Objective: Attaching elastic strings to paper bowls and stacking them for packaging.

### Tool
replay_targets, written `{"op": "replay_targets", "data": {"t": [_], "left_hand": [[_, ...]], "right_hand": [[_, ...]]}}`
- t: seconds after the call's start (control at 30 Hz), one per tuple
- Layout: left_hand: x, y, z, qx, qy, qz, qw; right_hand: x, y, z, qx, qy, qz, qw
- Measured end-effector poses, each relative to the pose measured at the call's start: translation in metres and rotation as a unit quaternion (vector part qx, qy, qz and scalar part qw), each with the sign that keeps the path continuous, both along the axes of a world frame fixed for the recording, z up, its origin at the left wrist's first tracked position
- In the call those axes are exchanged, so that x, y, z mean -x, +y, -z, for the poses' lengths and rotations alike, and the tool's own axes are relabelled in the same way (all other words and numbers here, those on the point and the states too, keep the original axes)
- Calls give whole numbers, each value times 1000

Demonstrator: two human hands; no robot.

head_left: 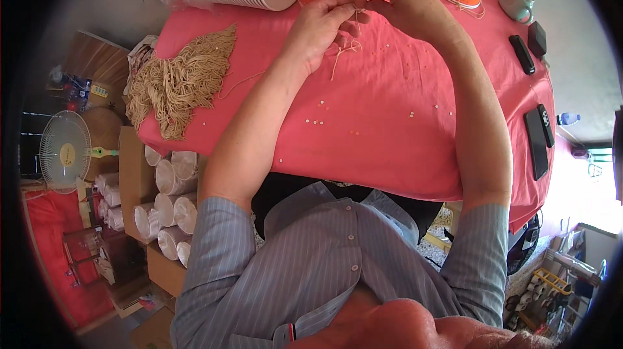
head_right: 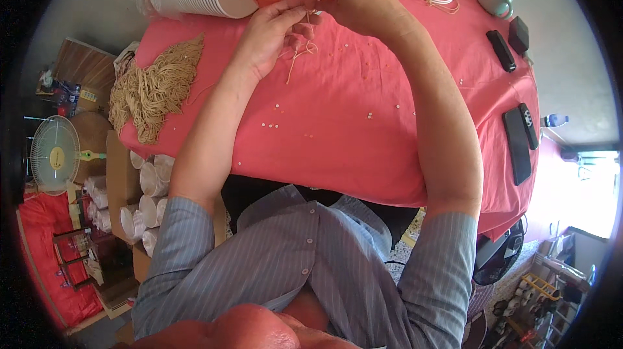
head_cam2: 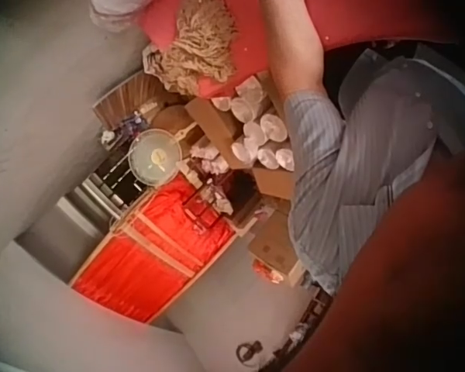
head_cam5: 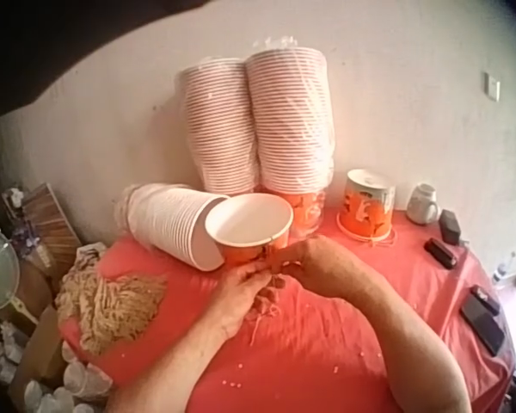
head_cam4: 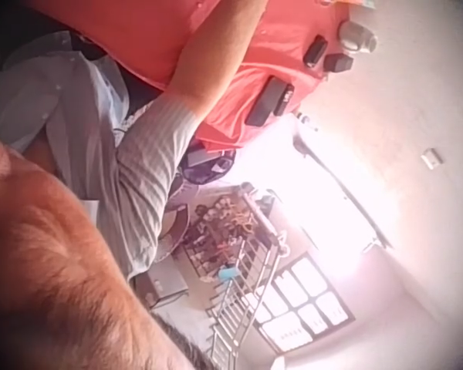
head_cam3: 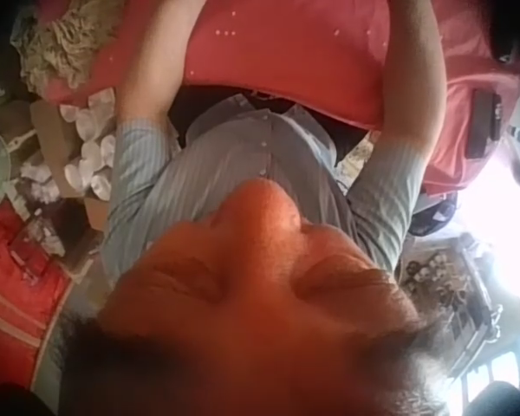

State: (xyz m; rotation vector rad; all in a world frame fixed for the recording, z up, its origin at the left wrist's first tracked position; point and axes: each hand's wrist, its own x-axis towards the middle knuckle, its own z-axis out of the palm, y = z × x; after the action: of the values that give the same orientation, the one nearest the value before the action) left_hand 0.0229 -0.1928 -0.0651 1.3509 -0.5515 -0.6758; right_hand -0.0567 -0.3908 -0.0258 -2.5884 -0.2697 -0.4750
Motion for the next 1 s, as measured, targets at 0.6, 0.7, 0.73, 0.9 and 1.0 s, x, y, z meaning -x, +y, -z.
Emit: {"op": "replay_targets", "data": {"t": [0.6,0.7,0.73,0.9,1.0], "left_hand": [[-6,4,1,8,34,39,999],[-6,4,-2,-5,35,34,999],[-6,4,-2,-9,30,34,999],[-7,3,-1,-18,18,41,999],[-5,3,-2,-30,17,29,999]], "right_hand": [[-3,1,3,62,-10,50,997],[-4,1,5,50,-20,53,997],[-5,1,5,50,-29,50,997],[-4,4,4,44,-31,49,997],[-2,6,3,37,-24,49,998]]}}
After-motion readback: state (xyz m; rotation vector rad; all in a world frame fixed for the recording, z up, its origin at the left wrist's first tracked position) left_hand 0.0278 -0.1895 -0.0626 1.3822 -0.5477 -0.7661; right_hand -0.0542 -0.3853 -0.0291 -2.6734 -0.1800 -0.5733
